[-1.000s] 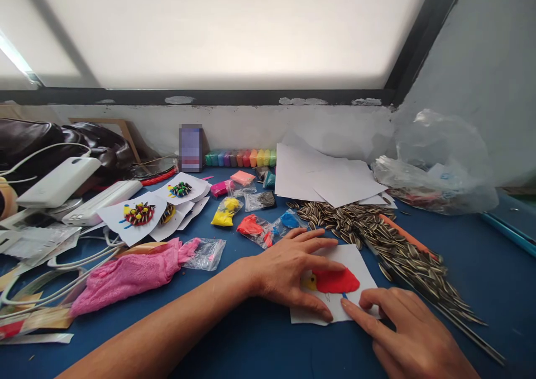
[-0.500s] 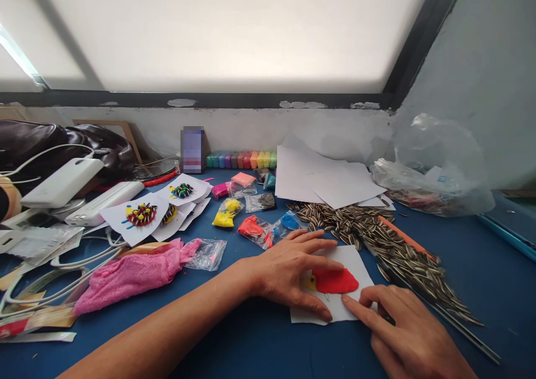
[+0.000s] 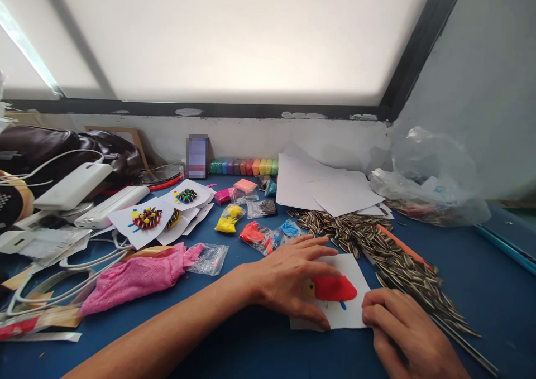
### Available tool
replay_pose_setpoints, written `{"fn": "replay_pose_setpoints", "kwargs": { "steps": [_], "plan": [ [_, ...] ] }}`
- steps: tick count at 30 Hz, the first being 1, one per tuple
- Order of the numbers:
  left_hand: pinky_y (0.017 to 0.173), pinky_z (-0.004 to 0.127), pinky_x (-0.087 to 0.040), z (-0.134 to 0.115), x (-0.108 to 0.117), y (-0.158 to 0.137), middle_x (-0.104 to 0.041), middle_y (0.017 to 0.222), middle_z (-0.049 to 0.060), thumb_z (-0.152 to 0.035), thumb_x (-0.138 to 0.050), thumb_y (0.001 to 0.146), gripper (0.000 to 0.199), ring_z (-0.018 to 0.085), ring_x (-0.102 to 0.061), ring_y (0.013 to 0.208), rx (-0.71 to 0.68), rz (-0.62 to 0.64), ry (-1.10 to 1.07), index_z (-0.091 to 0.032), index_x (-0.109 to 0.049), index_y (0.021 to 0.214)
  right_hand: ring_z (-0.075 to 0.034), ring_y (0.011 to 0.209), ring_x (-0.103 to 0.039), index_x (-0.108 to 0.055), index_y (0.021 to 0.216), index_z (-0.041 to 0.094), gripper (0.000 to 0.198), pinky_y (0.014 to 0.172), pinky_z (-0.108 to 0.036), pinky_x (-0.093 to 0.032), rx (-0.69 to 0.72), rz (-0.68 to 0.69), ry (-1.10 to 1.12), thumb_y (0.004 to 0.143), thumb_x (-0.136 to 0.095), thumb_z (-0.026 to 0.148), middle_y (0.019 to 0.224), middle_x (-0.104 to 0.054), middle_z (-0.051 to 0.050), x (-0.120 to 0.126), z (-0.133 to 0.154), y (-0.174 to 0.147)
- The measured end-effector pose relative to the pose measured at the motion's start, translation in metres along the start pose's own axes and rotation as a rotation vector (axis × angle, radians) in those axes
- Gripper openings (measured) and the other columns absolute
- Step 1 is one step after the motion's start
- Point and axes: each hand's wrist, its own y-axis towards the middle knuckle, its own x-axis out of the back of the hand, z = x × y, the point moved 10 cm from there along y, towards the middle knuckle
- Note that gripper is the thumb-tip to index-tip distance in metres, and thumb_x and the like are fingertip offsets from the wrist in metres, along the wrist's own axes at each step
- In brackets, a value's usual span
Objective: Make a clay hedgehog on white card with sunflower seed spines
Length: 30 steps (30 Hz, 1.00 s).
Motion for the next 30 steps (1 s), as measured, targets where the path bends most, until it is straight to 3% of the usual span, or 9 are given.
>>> {"fn": "replay_pose_setpoints", "kwargs": {
  "steps": [4, 7, 9, 11, 16, 19, 21, 26, 30],
  "plan": [
    [0.114, 0.041, -0.03, 0.01, 0.026, -0.001, -0.053, 0.139, 0.009, -0.032, -0.07, 0.081, 0.041, 0.026, -0.037, 0.138, 0.041, -0.135, -0.05, -0.02, -0.064, 0.12, -0.017, 0.08, -0.066, -0.055, 0.086, 0.023, 0.011, 0.071, -0.025, -0.052, -0.032, -0.048, -0.014, 0.087, -0.048, 0.015, 0.081, -0.063, -0.004, 0.004, -0.007, -0.001],
    [0.102, 0.035, -0.043, 0.042, 0.062, -0.012, -0.063, 0.123, 0.01, -0.019, -0.057, 0.087, 0.026, 0.021, -0.055, 0.117, 0.229, -0.355, 0.025, -0.018, -0.067, 0.111, -0.017, 0.079, -0.067, -0.056, 0.09, 0.024, 0.008, 0.071, -0.024, -0.052, -0.135, -0.057, 0.017, 0.089, -0.05, 0.019, 0.084, -0.066, -0.002, 0.005, -0.023, -0.004],
    [0.098, 0.038, -0.045, 0.064, 0.069, -0.019, -0.065, 0.116, 0.011, -0.021, -0.059, 0.085, 0.026, 0.024, -0.058, 0.11, 0.392, -0.339, 0.148, -0.018, -0.067, 0.11, -0.016, 0.077, -0.068, -0.058, 0.092, 0.025, 0.006, 0.068, -0.024, -0.052, -0.226, -0.037, 0.051, 0.09, -0.052, 0.023, 0.085, -0.068, -0.002, 0.006, -0.035, -0.004],
    [0.094, 0.04, -0.046, 0.08, 0.065, -0.024, -0.066, 0.11, 0.013, -0.031, -0.063, 0.084, 0.034, 0.027, -0.058, 0.106, 0.507, -0.247, 0.22, -0.015, -0.065, 0.114, -0.017, 0.075, -0.068, -0.06, 0.091, 0.026, 0.007, 0.065, -0.024, -0.052, -0.302, -0.018, 0.082, 0.091, -0.053, 0.026, 0.085, -0.069, -0.002, 0.01, -0.044, 0.002],
    [0.091, 0.04, -0.045, 0.092, 0.056, -0.027, -0.063, 0.107, 0.013, -0.031, -0.069, 0.078, 0.051, 0.029, -0.057, 0.105, 0.6, -0.215, 0.278, -0.013, -0.057, 0.124, -0.02, 0.069, -0.065, -0.066, 0.081, 0.026, 0.018, 0.056, -0.029, -0.046, -0.428, 0.015, 0.208, 0.088, -0.053, 0.037, 0.077, -0.069, -0.004, 0.022, -0.054, 0.044],
    [0.083, 0.035, -0.047, 0.097, 0.054, -0.028, -0.065, 0.098, 0.008, -0.025, -0.069, 0.075, 0.054, 0.026, -0.06, 0.095, 0.634, -0.261, 0.154, -0.014, -0.055, 0.126, -0.02, 0.066, -0.062, -0.065, 0.078, 0.024, 0.023, 0.057, -0.03, -0.045, -0.619, 0.047, 0.367, 0.084, -0.056, 0.044, 0.076, -0.068, -0.004, 0.009, -0.066, 0.062],
    [0.076, 0.032, -0.047, 0.101, 0.054, -0.03, -0.066, 0.088, 0.006, -0.019, -0.065, 0.075, 0.048, 0.022, -0.061, 0.084, 0.65, -0.311, 0.041, -0.014, -0.058, 0.123, -0.02, 0.07, -0.061, -0.066, 0.081, 0.023, 0.023, 0.062, -0.031, -0.047, -0.745, -0.039, 0.516, 0.078, -0.063, 0.045, 0.077, -0.067, -0.004, 0.001, -0.075, 0.062],
    [0.067, 0.026, -0.045, 0.096, 0.07, -0.025, -0.064, 0.075, 0.003, -0.024, -0.058, 0.079, 0.019, 0.016, -0.059, 0.071, 0.572, -0.539, -0.287, -0.014, -0.069, 0.091, -0.018, 0.065, -0.055, -0.064, 0.08, 0.021, 0.032, 0.058, -0.03, -0.045, -0.821, -0.1, 0.601, 0.073, -0.062, 0.052, 0.073, -0.064, -0.004, -0.017, -0.086, 0.048],
    [0.056, 0.023, -0.04, 0.088, 0.067, -0.006, -0.058, 0.06, 0.0, -0.042, -0.065, 0.076, 0.03, 0.01, -0.051, 0.055, 0.538, -0.53, -0.688, -0.012, -0.063, 0.07, -0.016, 0.058, -0.052, -0.065, 0.076, 0.019, 0.044, 0.055, -0.03, -0.045, -0.885, -0.112, 0.701, 0.065, -0.068, 0.062, 0.065, -0.061, -0.003, -0.023, -0.1, 0.035]
  ]
}}
